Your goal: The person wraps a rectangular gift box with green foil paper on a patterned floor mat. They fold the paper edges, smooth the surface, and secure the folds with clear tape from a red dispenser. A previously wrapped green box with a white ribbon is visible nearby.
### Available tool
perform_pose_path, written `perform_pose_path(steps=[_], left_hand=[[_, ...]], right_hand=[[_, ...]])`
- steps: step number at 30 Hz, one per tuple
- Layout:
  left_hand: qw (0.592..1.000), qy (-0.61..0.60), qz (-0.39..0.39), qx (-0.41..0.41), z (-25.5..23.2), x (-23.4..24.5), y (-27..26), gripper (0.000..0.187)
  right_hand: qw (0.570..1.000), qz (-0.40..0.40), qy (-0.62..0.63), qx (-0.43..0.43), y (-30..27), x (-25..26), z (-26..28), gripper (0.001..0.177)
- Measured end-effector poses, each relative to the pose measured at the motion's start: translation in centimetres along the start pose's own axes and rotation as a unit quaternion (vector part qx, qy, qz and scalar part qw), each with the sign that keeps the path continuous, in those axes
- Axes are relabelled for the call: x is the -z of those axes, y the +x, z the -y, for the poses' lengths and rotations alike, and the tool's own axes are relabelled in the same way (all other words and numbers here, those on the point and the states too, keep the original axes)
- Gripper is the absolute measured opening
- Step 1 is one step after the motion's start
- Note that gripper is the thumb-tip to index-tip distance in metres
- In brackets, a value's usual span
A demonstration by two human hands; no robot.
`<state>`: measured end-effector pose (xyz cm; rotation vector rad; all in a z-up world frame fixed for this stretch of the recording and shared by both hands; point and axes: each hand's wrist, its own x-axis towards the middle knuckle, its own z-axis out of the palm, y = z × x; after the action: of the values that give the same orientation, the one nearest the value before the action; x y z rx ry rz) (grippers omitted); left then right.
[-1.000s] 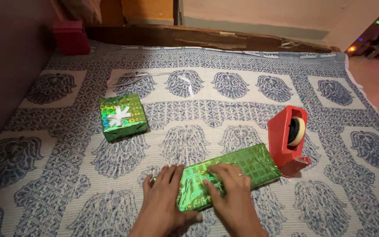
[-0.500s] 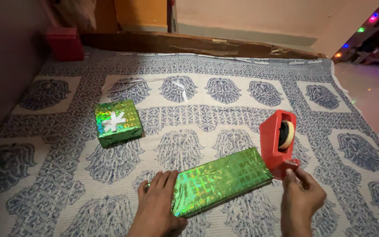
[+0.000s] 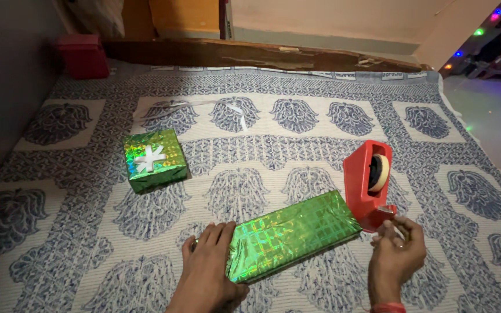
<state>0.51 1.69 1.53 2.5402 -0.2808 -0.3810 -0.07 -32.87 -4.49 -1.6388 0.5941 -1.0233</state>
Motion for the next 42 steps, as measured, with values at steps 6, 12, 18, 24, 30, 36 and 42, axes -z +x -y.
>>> perform_pose_path(steps=[6,12,18,24,30,36,42], left_hand=[[1.000,-0.007,-0.015,-0.004,-0.2,0.2,-0.1,0.120],[1.000,-0.011,-0.013,-0.003,-0.2,0.2,0.0,0.119],[1.000,-0.011,-0.025,-0.013,0.1,0.0,0.1,0.119],[1.000,-0.004,-0.023,0.000,0.1,-0.5,0.2,0.117],[0.999,0.002,-0.034,-0.010,0.1,-0.5,0.3,0.118],[1.000,0.017,-0.003,0.020,0.0,-0.4,0.7,0.121],[1.000,0.016,-0.006,0.022,0.2,-0.9,1.0,0.122]], right_hand=[[0.999,-0.010,-0.018,-0.026,0.8,0.2,-0.7,0.014],[0.999,0.007,-0.041,0.024,0.9,0.2,-1.9,0.007],[0.994,0.013,-0.084,0.062,-0.5,-0.2,-0.2,0.003],[0.995,-0.012,-0.103,0.006,-2.4,0.0,1.9,0.005],[0.999,0.027,0.030,-0.023,-3.3,-0.9,0.8,0.011],[0.984,0.075,0.149,-0.060,1.6,-4.1,-3.4,0.013],[0.959,0.202,0.162,-0.117,10.7,-9.7,-3.3,0.015]])
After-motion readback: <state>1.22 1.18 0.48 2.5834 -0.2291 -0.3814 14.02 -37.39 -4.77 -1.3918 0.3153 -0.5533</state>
